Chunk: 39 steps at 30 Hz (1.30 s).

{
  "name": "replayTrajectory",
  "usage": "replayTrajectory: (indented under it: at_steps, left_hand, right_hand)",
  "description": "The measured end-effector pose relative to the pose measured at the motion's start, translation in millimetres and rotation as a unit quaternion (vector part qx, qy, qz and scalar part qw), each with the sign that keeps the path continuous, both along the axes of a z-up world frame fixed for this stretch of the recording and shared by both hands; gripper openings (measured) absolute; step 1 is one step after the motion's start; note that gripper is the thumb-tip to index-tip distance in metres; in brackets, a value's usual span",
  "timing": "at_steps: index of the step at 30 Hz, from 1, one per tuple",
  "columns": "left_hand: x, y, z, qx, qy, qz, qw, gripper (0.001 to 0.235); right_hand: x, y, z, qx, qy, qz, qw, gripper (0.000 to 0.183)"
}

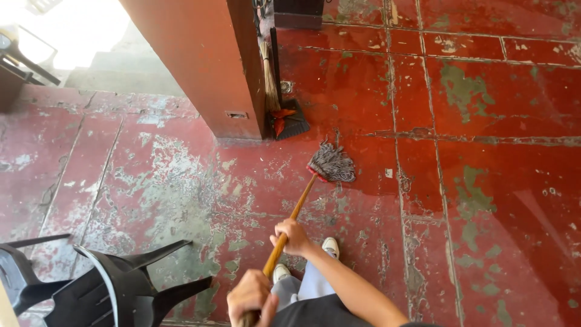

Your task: The recorder is mopping a tiled floor in a dining area using a mop and a red bucket filled with water.

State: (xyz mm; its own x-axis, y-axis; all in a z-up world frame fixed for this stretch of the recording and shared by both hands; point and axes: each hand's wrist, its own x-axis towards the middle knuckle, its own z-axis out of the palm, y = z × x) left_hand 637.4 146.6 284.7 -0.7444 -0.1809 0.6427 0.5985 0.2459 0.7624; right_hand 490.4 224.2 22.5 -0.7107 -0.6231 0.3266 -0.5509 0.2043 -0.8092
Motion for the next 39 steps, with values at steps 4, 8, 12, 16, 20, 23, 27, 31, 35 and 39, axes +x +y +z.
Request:
replayTrajectory:
  at_steps: [4,8,12,16,20,23,27,31,35,39]
  left_hand:
    - [62,-23,-93,-0.047,0.038,-0.226,0.972,0.032]
    - [79,-21,-152,-0.074,0.063,-0.278,0.956,0.028]
    - [80,10,-153,-0.084,0.072,-0.215,0.970,0.031]
    - [83,56,-152,-0.091,0.076,-0.145,0.982,0.035]
    - [65,106,-149,-0.087,0.085,-0.079,0.989,0.038]
    - [48,150,-154,-0.084,-0.016,-0.023,0.996,0.034]
    - [36,209,-184,-0.098,-0.074,-0.012,0.992,0.032]
    - [50,243,-197,-0.141,-0.076,-0.081,0.984,0.019]
    - [76,253,-202,-0.148,-0.084,-0.100,0.980,0.019]
    - [102,243,-188,-0.177,-0.081,-0.118,0.974,0.019]
  right_hand:
    - [45,21,16,-0.021,0.021,0.072,0.997,0.032]
    - [56,47,7,-0.014,0.076,0.089,0.993,0.031]
    - [43,58,-13,-0.005,0.108,0.143,0.984,0.019]
    - [38,83,-21,0.036,0.128,0.162,0.978,0.018]
    - [17,122,-33,0.125,0.118,0.137,0.976,0.016]
    - [12,161,-20,0.228,-0.065,0.023,0.971,0.032]
    - [19,213,-39,0.152,-0.011,0.023,0.988,0.036]
    - [31,257,-71,0.104,-0.060,0.023,0.993,0.035]
    - [65,266,-48,0.117,-0.069,0.030,0.990,0.037]
    - [103,253,-33,0.088,-0.062,0.010,0.994,0.030]
